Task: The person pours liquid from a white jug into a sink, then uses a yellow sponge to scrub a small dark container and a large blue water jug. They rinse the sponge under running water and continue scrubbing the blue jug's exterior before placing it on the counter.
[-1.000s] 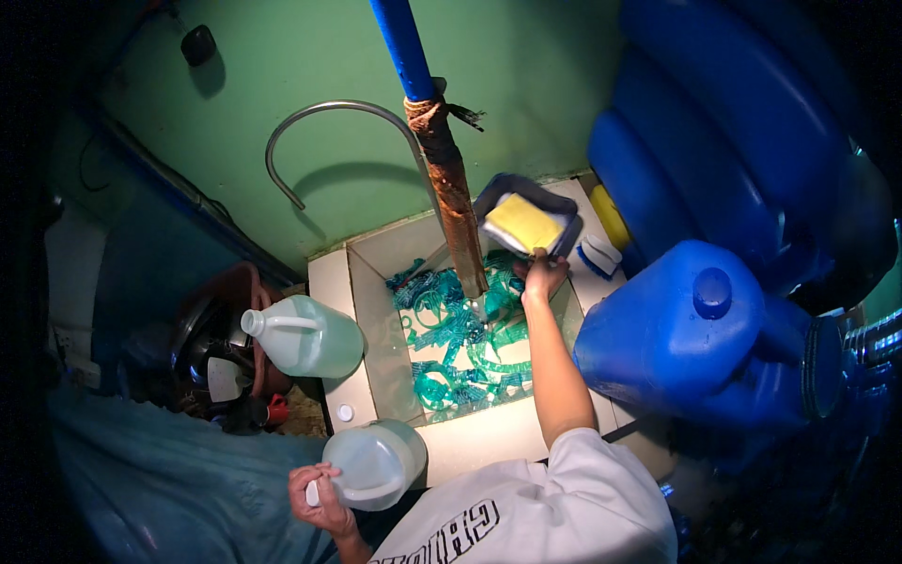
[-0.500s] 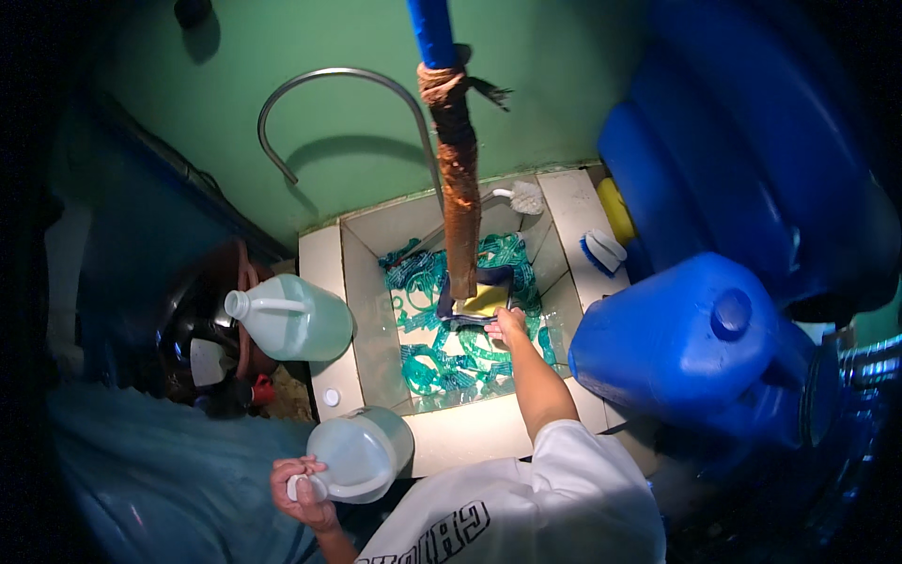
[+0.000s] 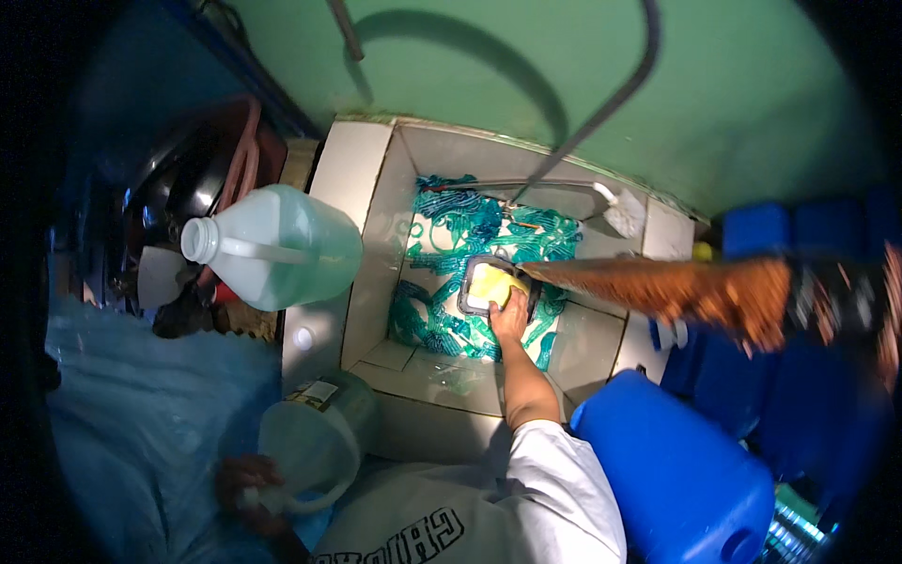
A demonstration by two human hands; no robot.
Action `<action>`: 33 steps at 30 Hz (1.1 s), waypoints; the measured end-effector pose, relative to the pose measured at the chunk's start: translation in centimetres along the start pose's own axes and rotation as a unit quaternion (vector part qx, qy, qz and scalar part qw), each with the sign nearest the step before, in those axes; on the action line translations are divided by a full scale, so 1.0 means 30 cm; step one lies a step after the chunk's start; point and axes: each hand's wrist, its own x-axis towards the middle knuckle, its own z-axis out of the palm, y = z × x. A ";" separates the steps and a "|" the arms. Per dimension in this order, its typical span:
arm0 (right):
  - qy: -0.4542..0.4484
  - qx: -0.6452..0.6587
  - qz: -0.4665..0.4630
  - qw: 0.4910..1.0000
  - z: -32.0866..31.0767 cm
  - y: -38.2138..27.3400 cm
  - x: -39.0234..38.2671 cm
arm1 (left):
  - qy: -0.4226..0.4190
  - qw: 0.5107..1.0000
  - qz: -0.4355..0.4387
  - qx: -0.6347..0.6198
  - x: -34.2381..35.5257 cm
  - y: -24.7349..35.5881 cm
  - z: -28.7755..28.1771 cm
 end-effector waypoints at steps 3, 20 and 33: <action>-0.107 -0.060 0.149 0.981 0.045 -0.060 0.094 | 0.013 1.000 0.003 0.023 0.005 0.014 0.012; -0.081 -0.024 0.032 0.996 0.099 0.078 0.305 | 0.056 0.997 -0.040 -0.039 -0.024 -0.005 0.001; -0.131 0.609 0.132 0.771 0.000 -0.072 0.234 | 0.011 0.993 0.020 -0.117 -0.002 -0.059 -0.022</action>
